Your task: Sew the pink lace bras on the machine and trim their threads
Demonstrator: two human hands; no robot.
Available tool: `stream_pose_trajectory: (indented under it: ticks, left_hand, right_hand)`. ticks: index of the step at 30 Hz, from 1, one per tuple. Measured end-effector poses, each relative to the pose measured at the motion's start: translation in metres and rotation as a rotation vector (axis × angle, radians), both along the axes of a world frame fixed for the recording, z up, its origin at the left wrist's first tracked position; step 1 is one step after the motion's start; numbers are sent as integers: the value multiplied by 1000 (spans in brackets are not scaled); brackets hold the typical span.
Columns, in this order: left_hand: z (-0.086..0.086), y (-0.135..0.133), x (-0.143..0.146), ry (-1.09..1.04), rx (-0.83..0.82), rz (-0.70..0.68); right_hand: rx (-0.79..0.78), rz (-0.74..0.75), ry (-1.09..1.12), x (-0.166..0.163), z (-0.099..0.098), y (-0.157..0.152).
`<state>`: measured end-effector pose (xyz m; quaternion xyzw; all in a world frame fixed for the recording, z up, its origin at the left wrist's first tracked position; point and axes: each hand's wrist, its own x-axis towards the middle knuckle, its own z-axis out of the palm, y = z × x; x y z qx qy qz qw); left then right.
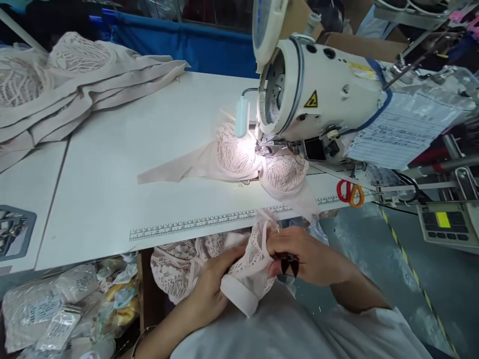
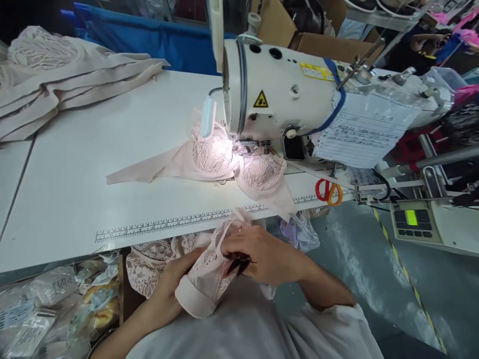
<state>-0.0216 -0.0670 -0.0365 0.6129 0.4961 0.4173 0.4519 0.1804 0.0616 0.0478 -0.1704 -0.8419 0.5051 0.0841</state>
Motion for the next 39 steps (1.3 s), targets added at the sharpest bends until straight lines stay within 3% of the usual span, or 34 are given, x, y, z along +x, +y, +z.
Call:
stream_pose_trajectory:
  ticks: [3,7,9,12,15,18,21,28,35,37,39]
  left_hand:
    - [1,14,9,-154,-187,-88]
    - [5,28,4,-91,-242,-106]
    - [12,30,3,-1,-121,-61]
    - [20,29,8,145,204,43]
    - [19,31,21,342,462,128]
    - [14,33,33,461,571,141]
    - [12,35,40,442,610,144]
    - [15,40,39,341,536,143]
    - [26,33,24,170,192,114]
    - [29,32,19,131,137,84]
    - [31,32,11,76,82,89]
  right_hand:
    - [-60,-198,-25,16,-7,-12]
    - [-29,-408,-62,32,-30,-22]
    - [-17,-461,-65,36,-40,-26]
    - [-119,-531,-59,37,-50,-32]
    - [-187,-606,-24,32,-53,-37]
    - [-132,-638,34,28,-53,-41]
    - [-75,-640,81,26,-55,-47]
    - [140,-555,76,25,-61,-52]
    - [684,-590,-113,39,-67,-40]
    - [667,-491,-115,43,-67,-36]
    - [490,-363,-33,49,-65,-32]
